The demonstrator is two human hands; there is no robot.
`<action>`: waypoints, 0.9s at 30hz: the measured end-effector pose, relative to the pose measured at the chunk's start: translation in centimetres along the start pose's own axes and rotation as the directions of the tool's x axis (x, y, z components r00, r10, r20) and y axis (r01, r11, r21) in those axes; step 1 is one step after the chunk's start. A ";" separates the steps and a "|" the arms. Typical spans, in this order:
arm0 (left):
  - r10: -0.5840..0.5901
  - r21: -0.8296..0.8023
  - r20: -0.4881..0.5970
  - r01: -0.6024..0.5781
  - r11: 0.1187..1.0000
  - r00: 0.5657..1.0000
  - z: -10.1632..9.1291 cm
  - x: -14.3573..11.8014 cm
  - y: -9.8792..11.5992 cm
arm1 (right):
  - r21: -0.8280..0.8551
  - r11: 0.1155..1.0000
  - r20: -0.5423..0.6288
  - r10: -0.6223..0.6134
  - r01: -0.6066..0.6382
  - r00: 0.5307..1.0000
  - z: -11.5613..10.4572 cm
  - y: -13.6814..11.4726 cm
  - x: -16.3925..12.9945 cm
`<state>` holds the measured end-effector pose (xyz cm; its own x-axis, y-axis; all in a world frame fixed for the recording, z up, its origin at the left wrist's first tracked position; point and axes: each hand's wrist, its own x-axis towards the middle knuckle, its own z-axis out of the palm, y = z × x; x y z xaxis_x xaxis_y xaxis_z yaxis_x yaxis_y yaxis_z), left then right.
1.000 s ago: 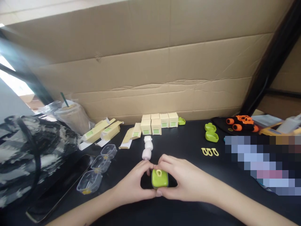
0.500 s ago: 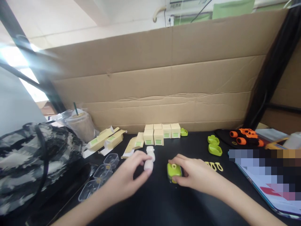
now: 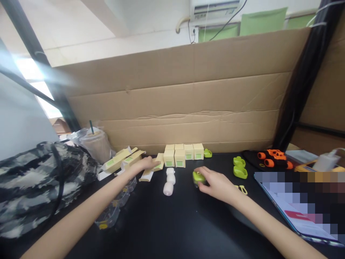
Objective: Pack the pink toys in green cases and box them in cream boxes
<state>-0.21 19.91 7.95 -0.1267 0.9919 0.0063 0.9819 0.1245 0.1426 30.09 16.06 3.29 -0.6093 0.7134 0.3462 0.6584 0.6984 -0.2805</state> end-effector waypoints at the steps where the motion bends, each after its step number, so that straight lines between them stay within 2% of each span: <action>1: -0.029 -0.005 0.012 0.029 1.000 1.000 0.3 0.2 0.1 | 0.007 1.000 0.003 -0.013 0.013 1.000 0.0 -0.1 0.0; 4: -0.096 -0.050 0.020 0.097 0.994 0.995 0.9 0.5 0.0 | 0.013 1.000 0.003 -0.026 0.026 1.000 0.1 -0.1 0.0; 8: -0.096 -0.159 -0.051 0.087 0.983 0.994 0.7 0.3 -0.9 | 0.005 1.000 -0.008 -0.024 0.024 1.000 0.4 0.1 0.0; 12: -0.036 -0.300 -0.196 -0.025 0.954 0.980 -0.6 -0.8 -1.6 | -0.040 0.999 -0.083 0.001 -0.004 0.997 -0.2 -0.3 0.0; 16: 0.012 -0.449 -0.333 -0.170 0.877 0.943 -2.6 -2.7 -1.4 | -0.061 0.998 -0.200 0.018 -0.030 0.980 -0.9 -1.7 0.0; 18: 0.017 -0.523 -0.392 -0.238 0.819 0.920 -3.5 -4.1 -0.9 | 0.008 1.000 -0.246 0.001 0.001 0.969 -1.0 -2.8 -0.3; 20: 0.021 -0.596 -0.436 -0.306 0.743 0.900 -3.9 -5.9 0.0 | 0.175 0.984 -0.251 0.002 0.044 0.968 -0.7 -4.0 -0.6; 22: 0.044 -0.668 -0.452 -0.370 0.646 0.891 -3.7 -8.0 1.1 | 0.431 0.901 -0.190 0.038 0.048 0.981 -0.3 -5.1 -0.9; 23: 0.061 -0.702 -0.444 -0.388 0.597 0.894 -3.2 -9.0 1.8 | 0.569 0.822 -0.140 0.055 0.035 0.989 -0.1 -5.7 -1.1; 25: 0.115 -0.777 -0.394 -0.398 0.488 0.912 -1.9 -10.8 3.1 | 0.797 0.604 -0.031 0.068 -0.016 0.997 0.3 -6.6 -1.2; 26: 0.136 -0.888 -0.316 -0.343 0.305 0.939 -1.1 -11.5 3.6 | 0.869 0.493 0.015 0.058 -0.042 0.998 0.5 -6.9 -1.2; 27: 0.143 -0.949 -0.250 -0.272 0.159 0.958 -0.2 -12.0 4.1 | 0.915 0.398 0.050 0.043 -0.063 0.998 0.6 -7.2 -1.2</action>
<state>5.28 8.48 8.67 -0.0162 0.9615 0.2742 0.0570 -0.2729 0.9604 25.83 10.19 4.37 -0.6018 0.7446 0.2888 -0.1040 0.2855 -0.9527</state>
